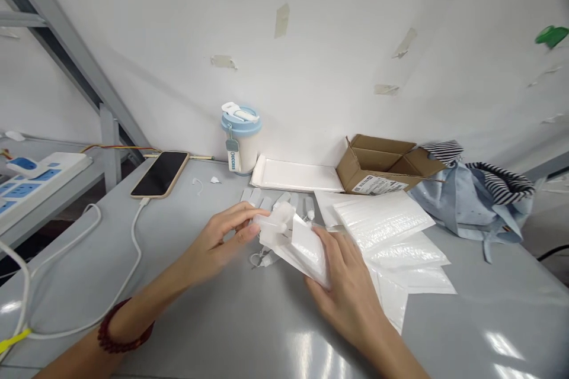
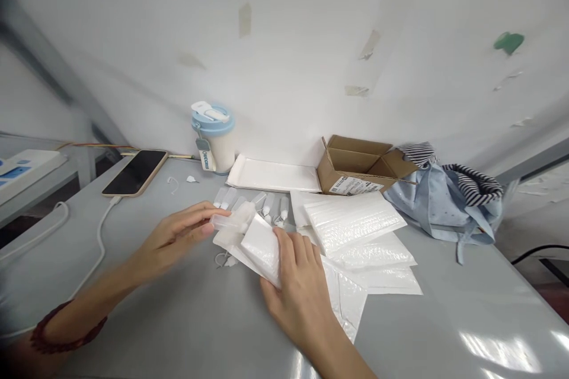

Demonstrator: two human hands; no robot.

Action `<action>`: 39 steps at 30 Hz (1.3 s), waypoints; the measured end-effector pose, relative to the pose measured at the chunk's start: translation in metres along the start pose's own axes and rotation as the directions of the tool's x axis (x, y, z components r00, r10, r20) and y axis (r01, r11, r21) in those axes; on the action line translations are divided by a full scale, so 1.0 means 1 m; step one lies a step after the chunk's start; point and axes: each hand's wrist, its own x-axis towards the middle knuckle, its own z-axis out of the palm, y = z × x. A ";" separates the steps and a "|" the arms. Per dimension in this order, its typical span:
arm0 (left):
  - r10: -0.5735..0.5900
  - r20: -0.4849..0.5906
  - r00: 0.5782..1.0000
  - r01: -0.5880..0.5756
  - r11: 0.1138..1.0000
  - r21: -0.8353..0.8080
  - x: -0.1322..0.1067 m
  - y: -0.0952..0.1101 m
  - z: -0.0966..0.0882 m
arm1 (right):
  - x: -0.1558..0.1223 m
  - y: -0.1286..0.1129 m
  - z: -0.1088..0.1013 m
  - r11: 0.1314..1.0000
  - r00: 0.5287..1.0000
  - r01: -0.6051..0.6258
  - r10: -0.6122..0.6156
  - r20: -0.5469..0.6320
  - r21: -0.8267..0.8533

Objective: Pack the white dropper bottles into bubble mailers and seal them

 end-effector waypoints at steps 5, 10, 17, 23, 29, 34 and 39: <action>-0.063 0.049 0.997 0.070 0.986 -0.152 0.001 0.004 -0.002 | 0.000 -0.004 -0.001 0.998 1.000 0.014 -0.015 0.023 0.055; -0.007 0.038 0.999 0.012 0.993 -0.118 0.000 0.004 -0.003 | -0.001 -0.009 0.000 0.995 0.999 0.027 -0.031 0.043 0.096; 0.330 -0.104 0.938 -0.327 0.944 0.051 -0.002 0.001 0.020 | -0.003 -0.013 0.003 0.987 0.997 0.068 -0.070 0.013 0.144; 0.032 -0.320 0.947 0.004 0.994 0.112 -0.003 0.003 0.017 | -0.001 0.000 -0.003 0.986 0.993 -0.059 0.074 -0.090 0.155; -0.107 0.142 0.984 0.033 0.895 0.444 -0.005 -0.003 0.022 | 0.002 0.011 -0.009 0.952 0.943 -0.256 0.284 -0.176 0.168; -0.144 0.326 0.934 -0.080 0.807 0.585 -0.010 -0.002 0.030 | 0.003 0.010 -0.007 0.952 0.947 -0.261 0.286 -0.150 0.162; -0.094 0.227 0.969 0.007 0.934 0.357 -0.007 0.002 0.022 | 0.003 0.010 -0.006 0.968 0.966 -0.215 0.230 -0.115 0.130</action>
